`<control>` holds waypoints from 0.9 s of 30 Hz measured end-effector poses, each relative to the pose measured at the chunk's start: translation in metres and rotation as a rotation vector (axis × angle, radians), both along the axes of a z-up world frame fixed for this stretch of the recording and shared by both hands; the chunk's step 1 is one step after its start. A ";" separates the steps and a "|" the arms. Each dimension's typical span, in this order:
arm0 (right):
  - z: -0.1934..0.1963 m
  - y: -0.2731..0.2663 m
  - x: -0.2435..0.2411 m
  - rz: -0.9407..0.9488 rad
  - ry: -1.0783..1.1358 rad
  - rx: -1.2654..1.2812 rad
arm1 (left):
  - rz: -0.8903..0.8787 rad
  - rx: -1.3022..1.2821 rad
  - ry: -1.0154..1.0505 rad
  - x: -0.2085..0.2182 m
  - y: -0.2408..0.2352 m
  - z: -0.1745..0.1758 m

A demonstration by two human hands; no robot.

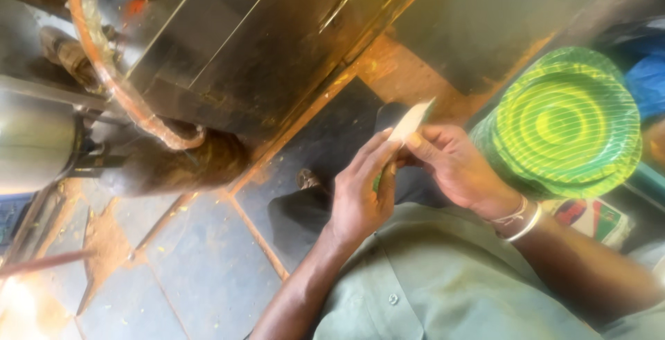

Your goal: The person repeatedly picks up green disposable plates from a stack and places them onto another stack. The action is continuous and repetitive, focusing on separating and restacking the plates one by one.

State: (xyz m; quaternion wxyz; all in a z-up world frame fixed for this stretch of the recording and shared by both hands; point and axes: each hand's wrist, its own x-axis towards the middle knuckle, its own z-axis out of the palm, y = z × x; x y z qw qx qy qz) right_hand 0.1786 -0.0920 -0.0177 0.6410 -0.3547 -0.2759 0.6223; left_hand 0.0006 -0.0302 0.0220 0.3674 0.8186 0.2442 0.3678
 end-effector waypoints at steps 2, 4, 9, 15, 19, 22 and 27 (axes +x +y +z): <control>-0.007 0.000 0.000 0.023 -0.044 0.024 | 0.019 -0.074 -0.037 -0.002 -0.002 -0.004; -0.013 0.001 0.000 0.030 -0.083 0.044 | 0.013 -0.138 -0.062 -0.002 -0.003 -0.008; -0.023 0.000 0.004 -0.017 -0.121 0.018 | -0.026 -0.248 -0.066 -0.001 -0.005 -0.016; -0.027 -0.001 0.008 -0.087 0.078 0.005 | -0.041 -0.083 -0.009 -0.002 -0.004 -0.026; -0.028 0.003 0.007 -0.033 0.017 0.045 | -0.024 -0.154 -0.045 0.000 -0.005 -0.028; -0.029 0.002 0.006 -0.039 -0.013 0.087 | -0.026 -0.178 -0.059 0.001 -0.005 -0.028; -0.021 0.004 0.008 -0.044 -0.143 0.036 | -0.083 -0.323 -0.073 0.000 -0.005 -0.026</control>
